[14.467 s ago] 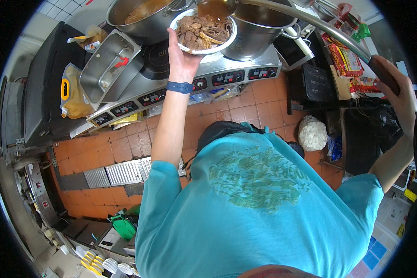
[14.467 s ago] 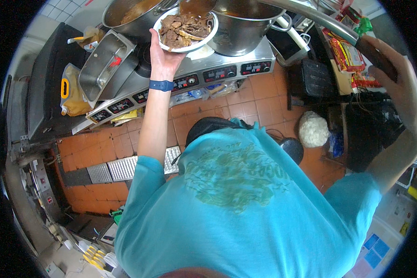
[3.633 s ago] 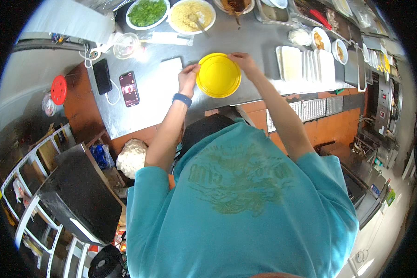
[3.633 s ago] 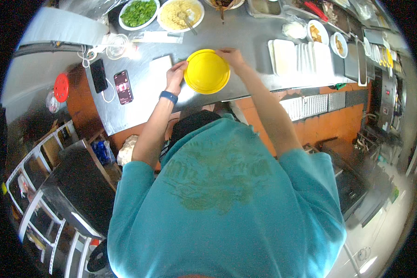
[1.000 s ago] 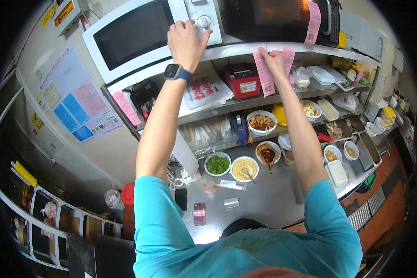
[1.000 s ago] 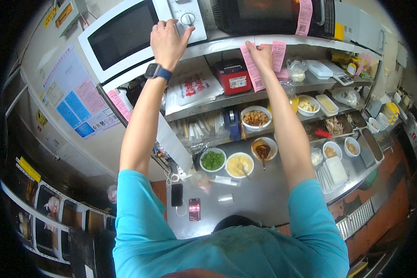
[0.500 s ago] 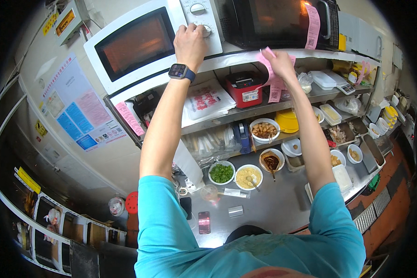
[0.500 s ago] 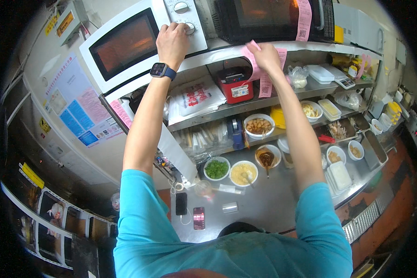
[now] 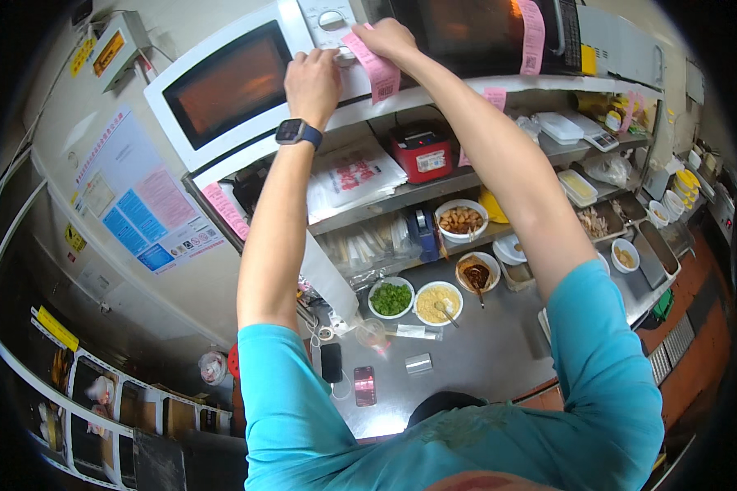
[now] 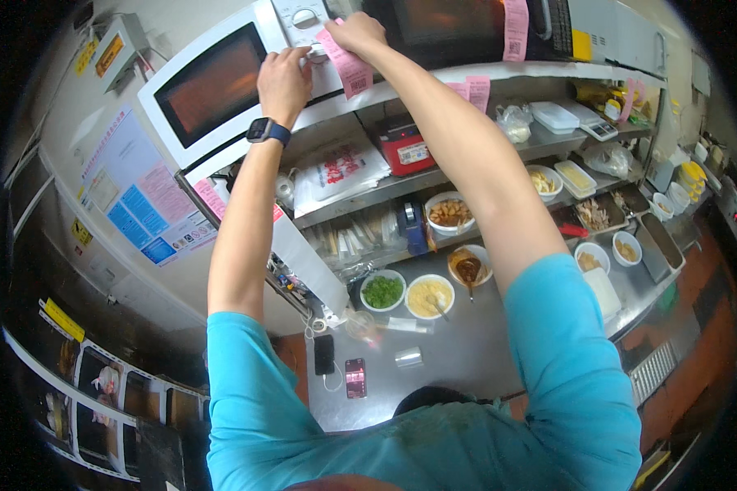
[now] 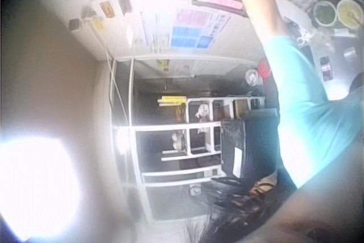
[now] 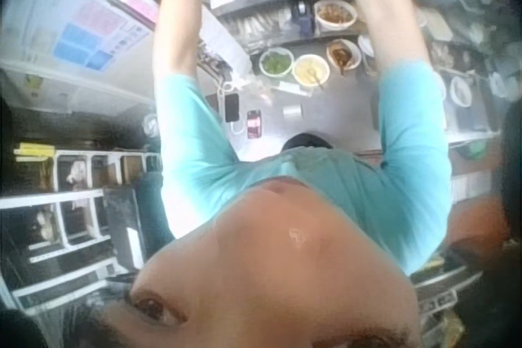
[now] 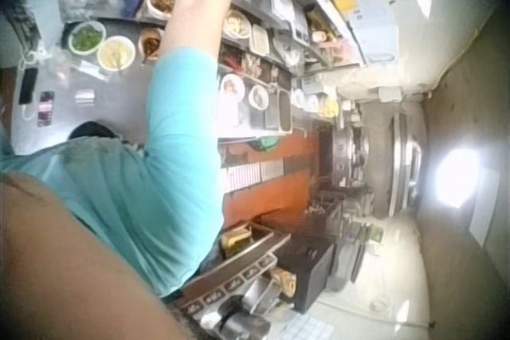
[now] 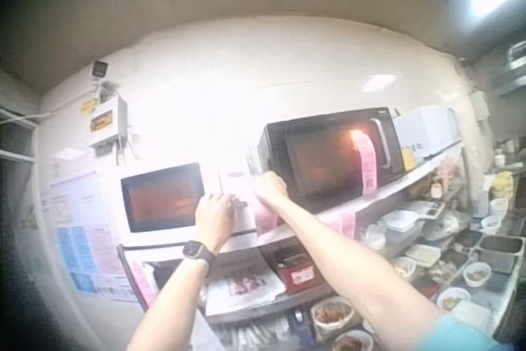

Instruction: The person assembles two food orders in a commercial kitchen. They place cooked items into bowls using tongs, add sauce from a pot with a ladle, and top with chopped green onions. The person then covers the bowls with yellow lids and places them into a microwave.

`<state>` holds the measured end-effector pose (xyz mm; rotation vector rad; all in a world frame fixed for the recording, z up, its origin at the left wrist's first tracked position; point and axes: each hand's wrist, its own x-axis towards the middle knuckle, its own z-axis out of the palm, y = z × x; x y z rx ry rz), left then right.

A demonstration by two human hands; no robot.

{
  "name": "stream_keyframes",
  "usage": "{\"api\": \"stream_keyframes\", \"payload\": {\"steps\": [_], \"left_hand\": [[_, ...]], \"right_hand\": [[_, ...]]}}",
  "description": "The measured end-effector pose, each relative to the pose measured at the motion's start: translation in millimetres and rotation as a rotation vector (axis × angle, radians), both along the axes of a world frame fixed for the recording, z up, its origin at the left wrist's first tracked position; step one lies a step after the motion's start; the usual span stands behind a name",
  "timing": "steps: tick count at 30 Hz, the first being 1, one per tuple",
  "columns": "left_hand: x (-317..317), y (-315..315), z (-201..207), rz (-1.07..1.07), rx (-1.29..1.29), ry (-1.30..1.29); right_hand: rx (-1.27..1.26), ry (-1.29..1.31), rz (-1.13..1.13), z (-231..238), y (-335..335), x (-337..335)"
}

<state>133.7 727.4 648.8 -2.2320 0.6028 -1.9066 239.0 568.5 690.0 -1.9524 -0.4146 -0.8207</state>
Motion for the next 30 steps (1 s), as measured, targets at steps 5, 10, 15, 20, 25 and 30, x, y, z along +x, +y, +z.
{"api": "stream_keyframes", "payload": {"steps": [5,10,15,20,25,30], "left_hand": [[1.0,-11.8,-9.5,-0.157,-0.17,-0.105],[-0.7,-40.7,-54.7,-0.642,-0.764,0.039],[-21.4,-75.3,-135.8,-0.972,-0.992,0.405],[-21.9,-136.5,-206.6,-0.81,-0.992,0.795],[34.8,-213.1,-222.7,-0.518,-0.957,0.635],[78.8,-284.4,-233.8,-0.675,-1.21,0.972]], "right_hand": [[0.033,-0.198,0.065,2.2,0.3,-12.8],[0.061,0.246,0.481,-99.5,-35.5,-61.5],[0.147,0.472,0.75,-337.1,-143.8,-182.9],[0.074,1.069,0.252,-510.0,-286.4,-336.6],[0.404,1.272,0.057,-579.2,-426.7,-394.7],[0.43,1.335,0.268,-602.0,-534.4,-373.3]]}}
